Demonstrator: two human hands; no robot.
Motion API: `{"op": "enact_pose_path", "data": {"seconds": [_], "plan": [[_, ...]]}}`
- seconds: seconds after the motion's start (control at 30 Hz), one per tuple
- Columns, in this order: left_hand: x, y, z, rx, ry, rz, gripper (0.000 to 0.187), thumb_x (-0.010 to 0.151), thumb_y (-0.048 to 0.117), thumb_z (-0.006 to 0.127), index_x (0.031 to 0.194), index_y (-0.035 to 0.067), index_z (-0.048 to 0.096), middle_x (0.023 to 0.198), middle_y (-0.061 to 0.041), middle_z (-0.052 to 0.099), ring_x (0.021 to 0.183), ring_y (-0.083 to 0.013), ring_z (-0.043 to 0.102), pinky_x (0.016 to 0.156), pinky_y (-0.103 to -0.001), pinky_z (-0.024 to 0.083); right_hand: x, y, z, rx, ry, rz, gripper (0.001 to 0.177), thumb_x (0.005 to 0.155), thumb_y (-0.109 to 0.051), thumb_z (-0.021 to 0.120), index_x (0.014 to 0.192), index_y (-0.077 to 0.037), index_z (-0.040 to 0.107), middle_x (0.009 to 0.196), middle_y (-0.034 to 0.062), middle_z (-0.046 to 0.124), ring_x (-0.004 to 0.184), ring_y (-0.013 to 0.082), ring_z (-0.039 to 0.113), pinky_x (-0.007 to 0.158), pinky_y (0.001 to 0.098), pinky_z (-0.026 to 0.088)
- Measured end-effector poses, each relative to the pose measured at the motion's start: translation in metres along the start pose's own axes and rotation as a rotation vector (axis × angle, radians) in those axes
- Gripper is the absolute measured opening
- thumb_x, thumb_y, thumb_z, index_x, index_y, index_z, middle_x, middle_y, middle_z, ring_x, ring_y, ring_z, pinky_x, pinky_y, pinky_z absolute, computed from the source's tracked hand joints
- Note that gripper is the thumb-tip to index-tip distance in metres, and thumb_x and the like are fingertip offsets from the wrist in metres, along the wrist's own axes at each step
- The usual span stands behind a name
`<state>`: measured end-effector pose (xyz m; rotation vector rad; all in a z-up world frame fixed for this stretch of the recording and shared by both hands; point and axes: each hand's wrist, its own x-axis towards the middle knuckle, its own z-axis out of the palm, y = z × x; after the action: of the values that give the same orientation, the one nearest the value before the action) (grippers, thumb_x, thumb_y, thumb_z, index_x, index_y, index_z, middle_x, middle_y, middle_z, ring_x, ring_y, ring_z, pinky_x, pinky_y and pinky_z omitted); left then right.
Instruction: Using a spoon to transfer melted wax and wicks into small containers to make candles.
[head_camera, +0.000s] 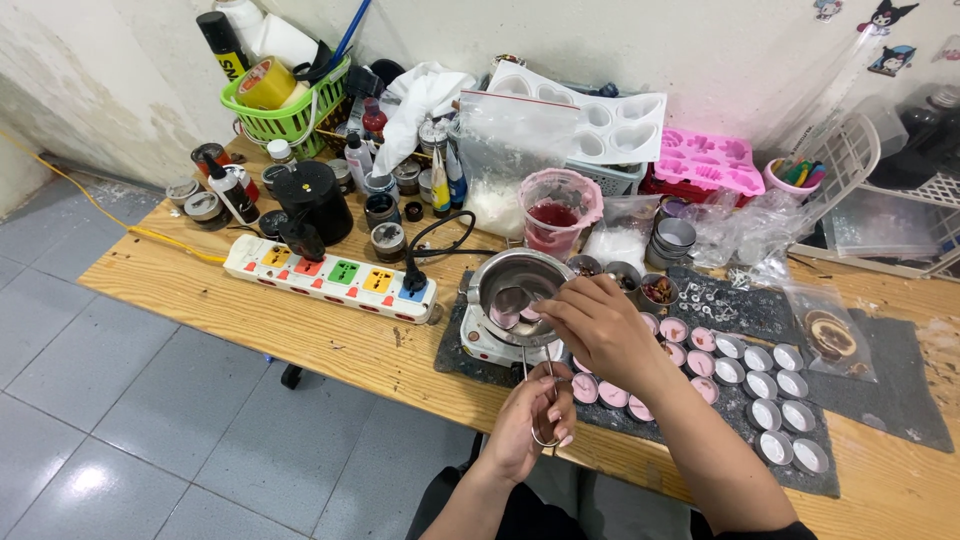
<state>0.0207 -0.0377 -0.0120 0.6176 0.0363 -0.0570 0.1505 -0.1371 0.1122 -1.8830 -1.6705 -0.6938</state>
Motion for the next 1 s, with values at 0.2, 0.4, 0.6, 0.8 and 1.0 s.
{"op": "enact_pose_path", "data": {"seconds": [0.2, 0.4, 0.6, 0.8, 1.0], "plan": [[0.000, 0.000, 0.000, 0.021, -0.007, 0.002, 0.030, 0.107, 0.024, 0.033, 0.122, 0.005, 0.051, 0.071, 0.001, 0.042, 0.060, -0.0108, 0.050, 0.057, -0.026, 0.045, -0.001, 0.003, -0.011, 0.009, -0.122, -0.029, 0.027, 0.081, -0.008, 0.075, 0.107, -0.009, 0.072, 0.098, 0.0034, 0.070, 0.099, 0.0225, 0.064, 0.084, 0.0380, 0.046], [-0.001, 0.001, 0.003, 0.034, 0.009, -0.018, 0.029, 0.108, 0.024, 0.032, 0.121, 0.005, 0.050, 0.071, 0.001, 0.041, 0.060, -0.0101, 0.049, 0.056, -0.026, 0.044, -0.003, 0.009, -0.021, 0.015, -0.207, -0.004, 0.025, 0.080, -0.008, 0.073, 0.105, -0.009, 0.072, 0.099, 0.0031, 0.071, 0.101, 0.0219, 0.064, 0.087, 0.0379, 0.045], [-0.001, 0.000, 0.004, 0.020, 0.005, -0.019, 0.028, 0.108, 0.023, 0.032, 0.121, 0.005, 0.049, 0.071, 0.000, 0.041, 0.059, -0.0113, 0.048, 0.056, -0.027, 0.044, -0.004, 0.011, -0.032, -0.016, -0.151, 0.019, 0.020, 0.082, -0.008, 0.073, 0.102, -0.009, 0.071, 0.097, 0.0040, 0.070, 0.097, 0.0227, 0.065, 0.082, 0.0377, 0.045], [0.000, -0.004, 0.001, 0.017, -0.010, 0.008, 0.028, 0.108, 0.023, 0.033, 0.121, 0.004, 0.049, 0.072, -0.001, 0.042, 0.060, -0.0118, 0.049, 0.057, -0.028, 0.045, 0.000, 0.006, -0.025, -0.180, -0.092, 0.049, 0.014, 0.086, -0.011, 0.075, 0.098, -0.006, 0.070, 0.089, 0.0047, 0.067, 0.087, 0.0239, 0.063, 0.076, 0.0387, 0.048], [0.000, -0.002, 0.000, 0.019, 0.011, -0.006, 0.029, 0.108, 0.023, 0.034, 0.122, 0.004, 0.049, 0.072, -0.001, 0.042, 0.060, -0.0121, 0.049, 0.058, -0.027, 0.046, 0.001, 0.003, -0.005, -0.145, -0.066, 0.043, 0.014, 0.087, -0.011, 0.074, 0.099, -0.004, 0.070, 0.088, 0.0056, 0.066, 0.086, 0.0243, 0.063, 0.075, 0.0381, 0.050]]}}
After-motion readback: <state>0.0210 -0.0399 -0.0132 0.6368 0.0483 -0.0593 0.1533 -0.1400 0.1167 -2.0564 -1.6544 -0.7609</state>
